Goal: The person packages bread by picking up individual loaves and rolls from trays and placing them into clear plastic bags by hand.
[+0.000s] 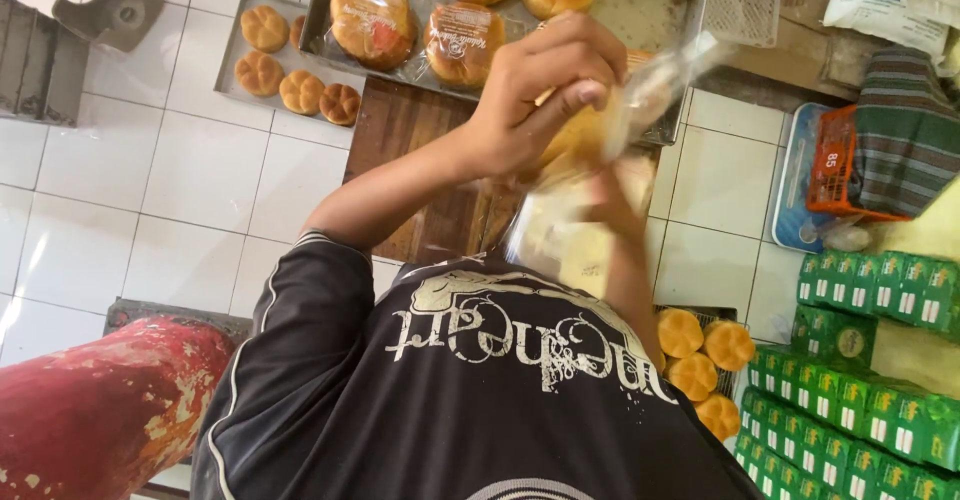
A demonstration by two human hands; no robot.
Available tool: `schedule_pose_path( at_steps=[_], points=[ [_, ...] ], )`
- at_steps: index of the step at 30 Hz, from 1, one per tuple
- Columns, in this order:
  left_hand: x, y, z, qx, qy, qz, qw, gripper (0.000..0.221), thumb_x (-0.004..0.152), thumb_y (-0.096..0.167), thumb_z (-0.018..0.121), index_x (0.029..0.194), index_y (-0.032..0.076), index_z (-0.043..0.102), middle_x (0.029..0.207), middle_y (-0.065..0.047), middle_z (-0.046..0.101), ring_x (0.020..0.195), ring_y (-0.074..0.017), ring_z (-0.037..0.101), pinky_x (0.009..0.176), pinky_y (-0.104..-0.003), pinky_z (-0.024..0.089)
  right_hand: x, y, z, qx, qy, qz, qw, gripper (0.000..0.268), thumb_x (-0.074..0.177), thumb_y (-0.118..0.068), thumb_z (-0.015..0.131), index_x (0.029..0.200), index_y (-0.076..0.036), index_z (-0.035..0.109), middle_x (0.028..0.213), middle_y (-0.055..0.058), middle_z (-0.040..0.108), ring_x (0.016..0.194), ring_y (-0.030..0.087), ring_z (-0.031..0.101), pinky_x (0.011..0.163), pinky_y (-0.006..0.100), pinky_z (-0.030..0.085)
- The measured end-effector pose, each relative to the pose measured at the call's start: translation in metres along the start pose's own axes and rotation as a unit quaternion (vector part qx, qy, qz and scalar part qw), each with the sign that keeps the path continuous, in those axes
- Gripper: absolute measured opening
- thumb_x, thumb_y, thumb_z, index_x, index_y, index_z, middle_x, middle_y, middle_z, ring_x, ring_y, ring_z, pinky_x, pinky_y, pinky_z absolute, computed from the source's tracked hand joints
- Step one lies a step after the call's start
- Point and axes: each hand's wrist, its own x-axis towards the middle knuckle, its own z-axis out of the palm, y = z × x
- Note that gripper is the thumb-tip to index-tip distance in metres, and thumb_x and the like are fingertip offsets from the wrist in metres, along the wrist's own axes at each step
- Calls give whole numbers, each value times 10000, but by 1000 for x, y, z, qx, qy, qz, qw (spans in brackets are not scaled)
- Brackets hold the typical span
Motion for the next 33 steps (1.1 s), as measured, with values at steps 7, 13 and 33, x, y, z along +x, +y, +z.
schedule_pose_path(
  at_steps=[7,13,33],
  points=[
    [-21,-8,8,-4,124,16,992,223,1029,169,506,883,20,583,813,-77,538,760,-210,478,728,-343,446,-17,43,41,-101,-255,128,953,247,865,-271,801,879,-35,728,780,51,697,596,127,588,588,230,495],
    [-51,5,-9,-1,205,-27,978,209,1018,159,499,856,50,570,718,-23,466,683,-164,413,652,-313,372,-30,62,15,-257,-226,278,898,295,863,-307,781,998,-47,744,984,97,739,815,195,677,780,318,551],
    [-128,-65,84,351,99,-93,927,188,998,233,594,882,94,647,700,-100,627,649,-338,661,672,-428,492,-21,54,54,-131,8,41,990,1251,603,-104,990,1597,-84,231,1523,166,424,1366,321,449,1111,449,419]
  ],
)
